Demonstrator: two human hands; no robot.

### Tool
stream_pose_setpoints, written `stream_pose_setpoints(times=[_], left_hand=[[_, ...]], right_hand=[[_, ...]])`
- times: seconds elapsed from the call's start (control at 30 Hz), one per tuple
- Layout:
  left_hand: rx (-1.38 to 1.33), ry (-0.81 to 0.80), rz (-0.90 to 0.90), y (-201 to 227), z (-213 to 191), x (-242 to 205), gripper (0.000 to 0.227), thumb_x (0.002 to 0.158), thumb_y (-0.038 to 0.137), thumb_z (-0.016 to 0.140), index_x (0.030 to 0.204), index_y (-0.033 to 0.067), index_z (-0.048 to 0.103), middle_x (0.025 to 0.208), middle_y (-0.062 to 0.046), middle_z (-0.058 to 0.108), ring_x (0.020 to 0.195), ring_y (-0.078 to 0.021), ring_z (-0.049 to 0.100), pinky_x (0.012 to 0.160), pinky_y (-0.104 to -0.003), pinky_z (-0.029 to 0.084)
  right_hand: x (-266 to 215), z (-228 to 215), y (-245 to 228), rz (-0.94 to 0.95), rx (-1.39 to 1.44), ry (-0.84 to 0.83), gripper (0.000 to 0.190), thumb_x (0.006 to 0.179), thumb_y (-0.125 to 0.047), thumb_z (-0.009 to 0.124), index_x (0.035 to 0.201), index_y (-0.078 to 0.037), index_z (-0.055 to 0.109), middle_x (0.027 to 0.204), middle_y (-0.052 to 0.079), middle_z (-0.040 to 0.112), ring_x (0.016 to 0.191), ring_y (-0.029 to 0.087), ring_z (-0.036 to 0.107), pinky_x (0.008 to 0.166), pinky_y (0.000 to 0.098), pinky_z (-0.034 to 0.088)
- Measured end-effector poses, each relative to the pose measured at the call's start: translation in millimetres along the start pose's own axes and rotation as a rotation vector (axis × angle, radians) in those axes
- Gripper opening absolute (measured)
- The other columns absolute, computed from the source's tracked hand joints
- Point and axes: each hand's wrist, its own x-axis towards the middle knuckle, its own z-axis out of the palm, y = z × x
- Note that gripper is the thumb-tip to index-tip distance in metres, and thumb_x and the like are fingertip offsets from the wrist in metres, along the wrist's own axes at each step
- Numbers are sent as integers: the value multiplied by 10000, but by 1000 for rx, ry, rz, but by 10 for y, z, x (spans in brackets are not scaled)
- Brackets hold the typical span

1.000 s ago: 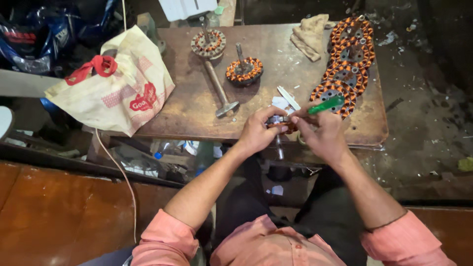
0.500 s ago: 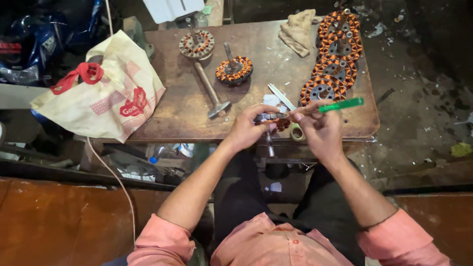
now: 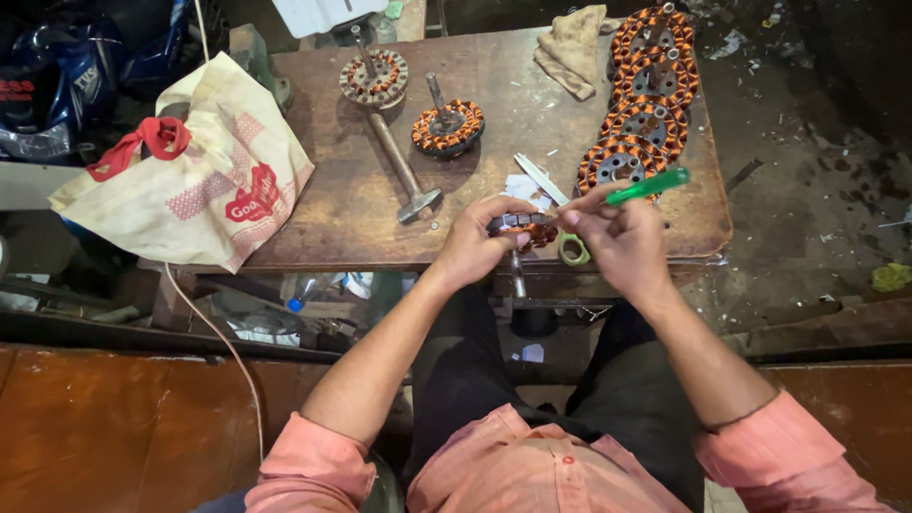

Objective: The person sits at a workbench and assembles a motor stator by inserting small white insulating pieces into the slots of a copper-wound component. They use a green-handled tool to press the pieces in and a pair of scissors to trim excess material. The person handles multiple stator parts and tools throughout the task.

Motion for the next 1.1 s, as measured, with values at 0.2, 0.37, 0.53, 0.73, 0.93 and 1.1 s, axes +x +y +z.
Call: stream_pose_setpoints(times=[0.2,0.37,0.53,0.73,0.93,1.1], left_hand=[[-68,-11,-27,-52,22,-6,379,799,-45,764,1162,56,721,1113,-46,725,1052,-136,696,936,-287,560],[-7,16,2,-68,8,-17,395,784,-43,777,1161,62,728,1120,-48,723,1065,-147,691,951,-290,546],[-12,8,1,-68,18,-12,392,796,-40,782,1170,63,728,1132,-49,720,1072,-148,690,961,-291,547],[45,-20,-29,-21,5,4,372,784,-38,790,1140,55,738,1084,-50,747,1012,-144,706,897,-289,564],[-22,26,-44,-23,19,2,356,794,-46,775,1134,49,726,1080,-47,738,1018,-138,705,906,-287,564],[-5,46,-29,-65,31,-31,359,793,-42,776,1134,58,723,1085,-44,743,1022,-133,700,912,-288,561]], right_hand=[[-22,-45,97,-53,122,11,146,988,109,620,1088,38,542,1060,171,738,1026,193,743,934,312,628],[-22,-34,148,-71,163,1,151,995,105,617,1098,33,532,1067,179,737,1013,198,745,921,319,636],[-61,-19,135,-52,122,21,138,980,85,634,1069,26,546,1053,170,746,1007,189,754,912,313,641],[38,20,65,34,103,-63,125,945,78,676,1051,41,621,1015,159,754,948,179,754,866,305,643],[-80,133,-13,-117,-7,2,53,944,79,702,986,50,687,988,172,764,880,174,745,782,294,627],[-258,237,31,-326,-165,18,72,963,52,710,966,34,640,1048,169,765,989,180,764,845,299,633]])
